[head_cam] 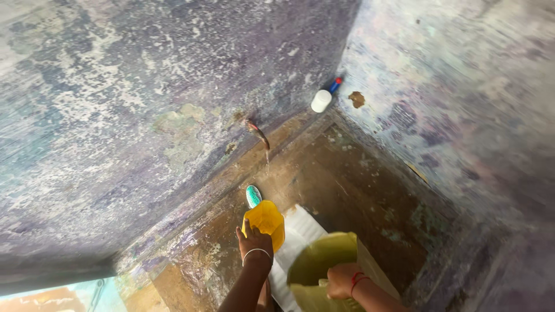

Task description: The person scrubs the bathroom floor and walls with a brush, then rinses the area using a yellow scoop to pour water from a bucket. They also handle a small container and a bottle of cleaning liquid, placing them aside before continuing to rinse the surfaces.

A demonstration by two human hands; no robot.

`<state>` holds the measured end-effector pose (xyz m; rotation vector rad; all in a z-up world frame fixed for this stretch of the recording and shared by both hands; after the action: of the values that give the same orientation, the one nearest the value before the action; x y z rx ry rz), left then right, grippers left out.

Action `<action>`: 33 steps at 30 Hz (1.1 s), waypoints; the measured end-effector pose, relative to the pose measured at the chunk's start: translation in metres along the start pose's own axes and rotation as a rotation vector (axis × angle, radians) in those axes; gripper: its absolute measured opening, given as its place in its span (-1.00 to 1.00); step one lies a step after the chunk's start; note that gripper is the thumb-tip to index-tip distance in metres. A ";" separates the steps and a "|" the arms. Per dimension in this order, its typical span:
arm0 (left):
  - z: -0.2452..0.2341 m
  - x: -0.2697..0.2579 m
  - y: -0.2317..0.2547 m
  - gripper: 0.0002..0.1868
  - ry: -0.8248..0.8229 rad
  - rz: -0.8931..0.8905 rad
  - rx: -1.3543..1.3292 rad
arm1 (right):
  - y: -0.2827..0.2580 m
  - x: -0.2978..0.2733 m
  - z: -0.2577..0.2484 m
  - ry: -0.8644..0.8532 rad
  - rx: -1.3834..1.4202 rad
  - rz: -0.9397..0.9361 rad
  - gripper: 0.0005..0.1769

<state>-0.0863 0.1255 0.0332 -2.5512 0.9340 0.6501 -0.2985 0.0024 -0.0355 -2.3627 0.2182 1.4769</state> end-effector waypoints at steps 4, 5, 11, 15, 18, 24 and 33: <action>-0.015 0.012 -0.026 -0.60 -0.001 -0.043 -0.081 | 0.019 0.014 -0.055 0.288 -0.018 0.058 -0.61; -0.019 0.020 -0.035 -0.59 -0.005 -0.055 -0.098 | 0.023 0.024 -0.069 0.333 -0.005 0.073 -0.66; -0.029 0.069 -0.077 -0.55 -0.013 -0.086 -0.125 | 0.044 0.112 -0.132 0.610 0.074 0.079 -0.73; -0.036 0.102 -0.094 -0.55 0.011 -0.084 -0.109 | 0.052 0.156 -0.160 0.782 0.117 0.035 -0.85; -0.043 0.116 -0.096 -0.60 0.078 -0.108 -0.107 | 0.062 0.182 -0.168 0.756 0.172 0.066 -0.84; -0.031 0.125 -0.094 -0.70 0.261 -0.180 -0.258 | 0.051 0.203 -0.201 0.911 -0.028 -0.240 -0.83; -0.012 0.115 -0.052 -0.74 0.764 -0.224 -0.483 | 0.164 0.215 -0.183 0.652 -0.162 -0.178 -0.79</action>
<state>0.0301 0.0992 -0.0091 -3.3603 0.7236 -0.2383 -0.0993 -0.2062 -0.1883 -2.8384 0.0402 0.6277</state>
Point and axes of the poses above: each hand's wrist, its own x-axis towards the middle knuckle, its own z-axis out of the palm, y = z × x, the point moved 10 cm from there along x, towards the middle knuckle, and after that the axes turned 4 degrees about y, right-handed, at the moved point
